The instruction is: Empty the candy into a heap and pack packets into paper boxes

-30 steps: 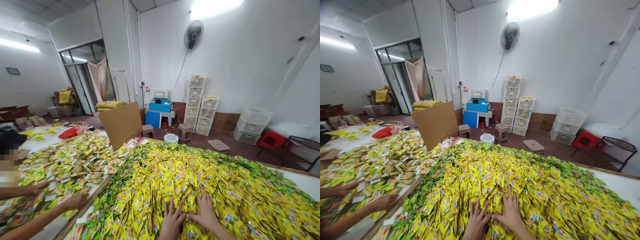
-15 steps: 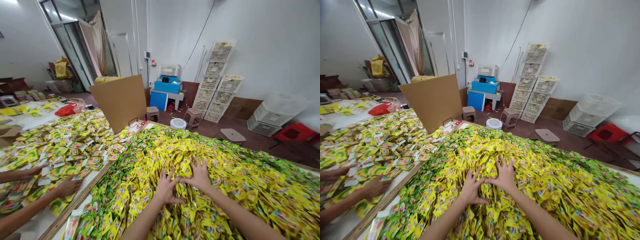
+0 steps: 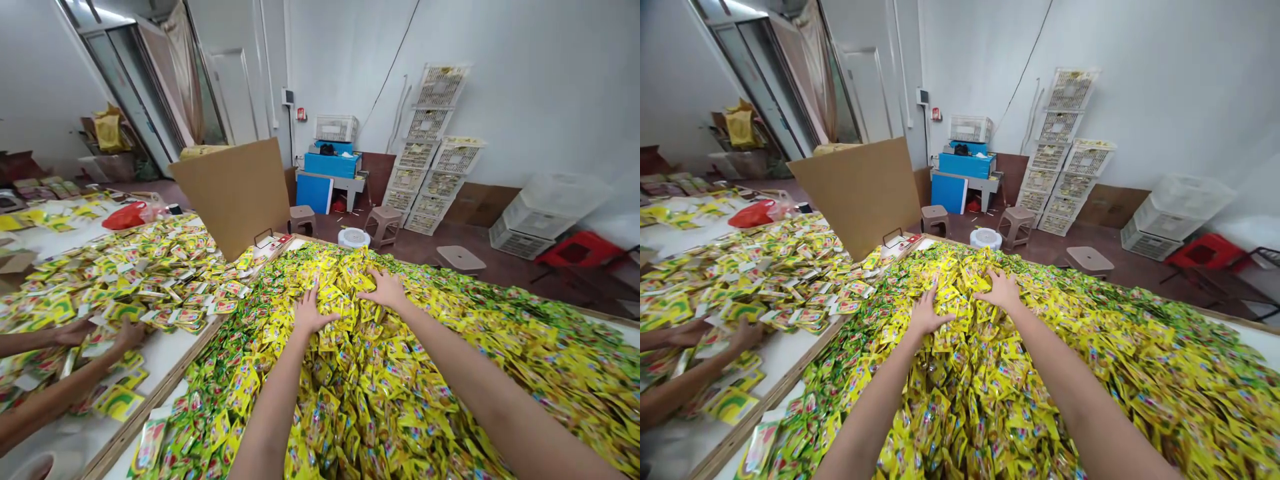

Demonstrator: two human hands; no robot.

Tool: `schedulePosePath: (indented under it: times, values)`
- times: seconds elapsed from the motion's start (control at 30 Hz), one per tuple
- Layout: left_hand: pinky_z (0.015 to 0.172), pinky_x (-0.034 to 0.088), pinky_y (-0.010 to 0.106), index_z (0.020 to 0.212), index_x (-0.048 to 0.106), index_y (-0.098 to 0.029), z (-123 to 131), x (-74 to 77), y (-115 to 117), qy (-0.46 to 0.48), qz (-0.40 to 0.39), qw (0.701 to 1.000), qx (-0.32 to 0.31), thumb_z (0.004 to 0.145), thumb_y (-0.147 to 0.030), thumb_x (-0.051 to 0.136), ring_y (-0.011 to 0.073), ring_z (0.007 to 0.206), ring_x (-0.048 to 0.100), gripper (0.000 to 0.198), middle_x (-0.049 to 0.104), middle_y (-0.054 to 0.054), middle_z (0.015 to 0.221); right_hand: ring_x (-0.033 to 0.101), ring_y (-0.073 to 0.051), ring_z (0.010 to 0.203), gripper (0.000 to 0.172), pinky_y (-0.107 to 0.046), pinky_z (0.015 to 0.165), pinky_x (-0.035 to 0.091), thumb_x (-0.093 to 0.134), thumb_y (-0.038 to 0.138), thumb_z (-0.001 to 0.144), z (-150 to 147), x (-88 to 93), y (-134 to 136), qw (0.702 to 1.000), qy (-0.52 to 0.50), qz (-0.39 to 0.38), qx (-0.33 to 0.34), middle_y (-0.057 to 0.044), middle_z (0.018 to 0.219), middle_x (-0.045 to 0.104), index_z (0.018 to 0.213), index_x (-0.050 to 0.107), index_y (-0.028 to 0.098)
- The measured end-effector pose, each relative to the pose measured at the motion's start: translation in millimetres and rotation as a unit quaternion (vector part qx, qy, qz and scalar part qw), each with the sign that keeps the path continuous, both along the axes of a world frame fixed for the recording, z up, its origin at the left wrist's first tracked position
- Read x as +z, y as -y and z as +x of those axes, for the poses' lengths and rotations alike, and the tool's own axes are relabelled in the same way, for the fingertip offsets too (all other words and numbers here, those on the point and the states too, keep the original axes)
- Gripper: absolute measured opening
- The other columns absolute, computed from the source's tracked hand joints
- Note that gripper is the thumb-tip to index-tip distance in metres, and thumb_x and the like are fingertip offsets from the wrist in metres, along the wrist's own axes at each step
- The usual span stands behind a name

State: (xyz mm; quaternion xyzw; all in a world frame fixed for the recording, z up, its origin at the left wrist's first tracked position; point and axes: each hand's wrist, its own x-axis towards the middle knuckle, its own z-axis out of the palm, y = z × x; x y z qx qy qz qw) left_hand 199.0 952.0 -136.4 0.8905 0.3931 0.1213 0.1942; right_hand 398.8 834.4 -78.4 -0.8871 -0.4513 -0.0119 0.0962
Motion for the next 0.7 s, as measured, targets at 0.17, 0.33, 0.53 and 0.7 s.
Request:
schedulePosePath:
  times: [0.17,0.33,0.53,0.7]
  values:
    - [0.113,0.014,0.055,0.148,0.009,-0.017,-32,-11.8,22,-0.034,-0.002,0.999,0.012,0.064,-0.071,0.060,0.0331,0.138,0.026,0.111,0.028,0.017,0.151,0.047,-0.033,0.109,0.059,-0.039,0.083,0.038,0.067,0.033,0.069,-26,-18.2,51,1.000,-0.011,-0.024,0.008,-0.013,0.121,0.053,0.124,0.050,0.021]
    - [0.114,0.009,0.051,0.144,0.030,-0.020,-71,-26.9,53,-0.068,0.023,0.997,0.020,0.075,-0.068,0.048,0.0310,0.141,0.020,0.085,0.030,0.013,0.151,0.051,-0.031,0.104,0.042,-0.038,0.082,0.037,0.052,0.014,0.075,-45,-39.8,125,0.999,-0.023,-0.019,-0.031,-0.014,0.120,0.053,0.117,0.054,0.018]
    - [0.107,0.019,0.062,0.147,0.018,-0.019,-117,-37.0,86,-0.112,0.016,0.993,0.046,0.084,-0.056,0.041,0.0340,0.129,0.041,0.077,0.040,0.018,0.144,0.055,-0.026,0.107,0.042,-0.036,0.090,0.038,0.051,0.013,0.074,-44,-46.6,213,0.993,-0.069,0.007,-0.091,-0.014,0.116,0.059,0.116,0.056,0.015]
    - [0.105,0.030,0.057,0.146,0.020,-0.023,-157,-45.7,101,-0.161,0.035,0.984,0.073,0.088,-0.049,0.035,0.0314,0.127,0.046,0.065,0.028,0.014,0.151,0.052,-0.030,0.119,0.065,-0.036,0.098,0.039,0.066,0.038,0.069,-50,-58.3,290,0.981,-0.126,0.044,-0.138,-0.017,0.126,0.058,0.126,0.054,0.009]
